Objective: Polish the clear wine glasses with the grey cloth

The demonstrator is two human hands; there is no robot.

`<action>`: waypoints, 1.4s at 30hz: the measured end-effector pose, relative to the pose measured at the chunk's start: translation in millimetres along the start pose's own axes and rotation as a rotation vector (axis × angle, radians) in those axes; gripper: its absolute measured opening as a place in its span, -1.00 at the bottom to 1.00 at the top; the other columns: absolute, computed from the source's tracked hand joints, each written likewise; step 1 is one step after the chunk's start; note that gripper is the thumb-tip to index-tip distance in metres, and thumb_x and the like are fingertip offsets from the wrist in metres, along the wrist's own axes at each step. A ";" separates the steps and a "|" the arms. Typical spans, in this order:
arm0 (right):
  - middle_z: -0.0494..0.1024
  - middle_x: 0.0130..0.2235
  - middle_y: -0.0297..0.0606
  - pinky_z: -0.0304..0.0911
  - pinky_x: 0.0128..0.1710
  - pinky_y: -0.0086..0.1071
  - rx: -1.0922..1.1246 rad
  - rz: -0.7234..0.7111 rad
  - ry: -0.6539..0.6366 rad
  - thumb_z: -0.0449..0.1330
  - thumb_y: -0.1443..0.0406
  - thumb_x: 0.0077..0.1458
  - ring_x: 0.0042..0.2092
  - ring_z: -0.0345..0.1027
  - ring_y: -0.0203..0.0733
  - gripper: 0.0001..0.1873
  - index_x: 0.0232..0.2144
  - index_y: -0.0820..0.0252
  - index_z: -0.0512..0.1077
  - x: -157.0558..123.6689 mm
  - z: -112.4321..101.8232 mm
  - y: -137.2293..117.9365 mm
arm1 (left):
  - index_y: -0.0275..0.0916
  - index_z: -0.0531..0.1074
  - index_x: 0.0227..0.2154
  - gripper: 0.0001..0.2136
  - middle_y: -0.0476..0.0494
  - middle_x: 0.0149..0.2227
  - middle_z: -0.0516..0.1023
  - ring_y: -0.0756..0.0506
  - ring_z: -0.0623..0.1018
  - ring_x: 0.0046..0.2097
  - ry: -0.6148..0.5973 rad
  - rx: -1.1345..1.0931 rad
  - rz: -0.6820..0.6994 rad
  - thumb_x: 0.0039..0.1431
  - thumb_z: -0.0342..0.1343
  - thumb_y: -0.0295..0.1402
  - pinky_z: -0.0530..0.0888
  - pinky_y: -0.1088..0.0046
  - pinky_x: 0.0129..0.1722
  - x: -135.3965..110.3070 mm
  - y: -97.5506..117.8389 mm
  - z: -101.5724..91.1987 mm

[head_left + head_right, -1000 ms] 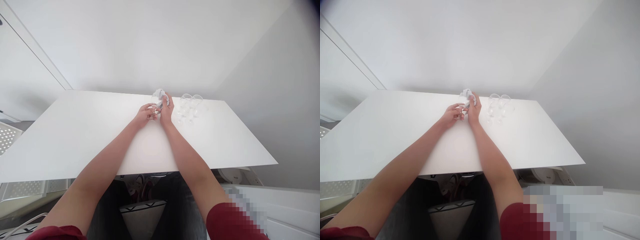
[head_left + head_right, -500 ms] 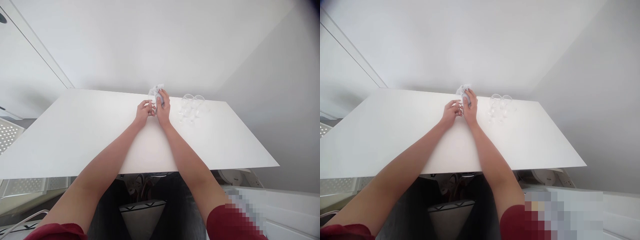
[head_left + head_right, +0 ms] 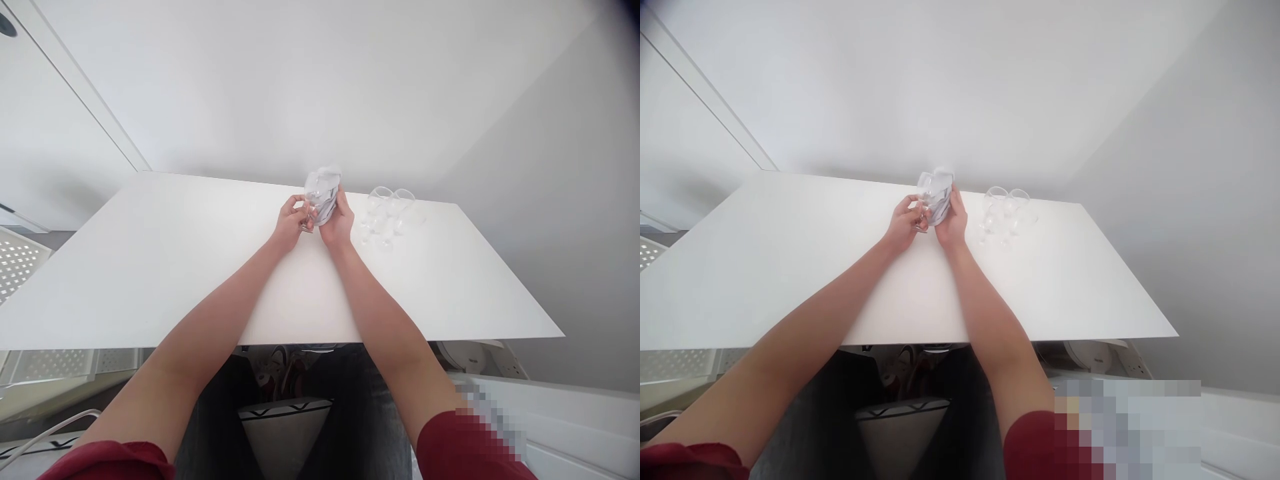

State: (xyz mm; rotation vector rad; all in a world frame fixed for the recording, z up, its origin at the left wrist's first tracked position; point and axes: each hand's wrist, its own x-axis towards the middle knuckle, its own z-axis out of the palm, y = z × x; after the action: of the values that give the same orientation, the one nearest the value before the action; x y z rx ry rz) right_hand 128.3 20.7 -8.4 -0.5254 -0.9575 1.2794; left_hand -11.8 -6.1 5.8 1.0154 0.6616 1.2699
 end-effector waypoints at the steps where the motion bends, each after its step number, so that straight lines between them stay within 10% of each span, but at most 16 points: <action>1: 0.66 -0.08 -0.24 0.62 -0.21 -0.08 -0.057 -0.062 0.005 0.17 -0.11 0.35 -0.18 0.62 -0.05 -0.51 0.16 -0.06 0.47 1.0 -0.3 1.2 | -0.16 0.40 -0.16 -0.61 0.02 -0.37 0.56 0.07 0.45 -0.51 0.029 -0.002 -0.001 0.19 0.44 -0.09 0.45 0.47 -0.43 0.7 -0.7 -0.6; 14: 0.65 0.05 -0.28 0.36 0.31 -0.02 -0.691 -0.471 -0.060 0.24 0.08 0.36 0.23 0.44 0.00 -0.81 -0.24 -0.08 0.61 -7.4 5.2 -7.7 | -0.18 0.43 -0.30 -0.83 0.03 -0.47 0.53 0.06 0.39 -0.58 0.164 0.542 0.149 0.37 0.25 -0.25 0.35 0.43 -0.49 -3.6 -8.2 0.2; 32: 0.66 -0.09 -0.25 0.41 0.09 -0.15 -0.820 -0.433 0.366 0.09 0.23 0.26 -0.01 0.52 -0.07 -0.78 -0.30 0.02 0.54 -8.9 10.2 7.1 | -0.24 0.57 -0.41 -0.83 -0.06 -0.57 0.52 0.00 0.38 -0.56 0.035 0.677 0.155 0.16 0.36 -0.26 0.31 0.40 -0.49 -7.9 -11.5 -1.6; 42: 0.51 -0.36 -0.29 0.47 -0.26 -0.24 -0.292 -0.128 0.344 0.11 0.03 0.26 -0.29 0.48 -0.13 -0.70 -0.40 0.06 0.40 13.0 -15.4 3.0 | -0.29 0.68 -0.33 -0.62 -0.16 -0.48 0.61 0.07 0.33 -0.63 -0.054 0.517 0.069 0.12 0.46 -0.01 0.30 0.41 -0.57 -10.5 -0.2 -9.8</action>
State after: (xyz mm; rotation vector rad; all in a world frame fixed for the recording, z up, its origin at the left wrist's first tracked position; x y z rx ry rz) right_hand 139.3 36.4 -15.0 -0.8664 -0.8735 0.9006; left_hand -22.4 -13.9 0.1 1.4992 0.9464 1.1485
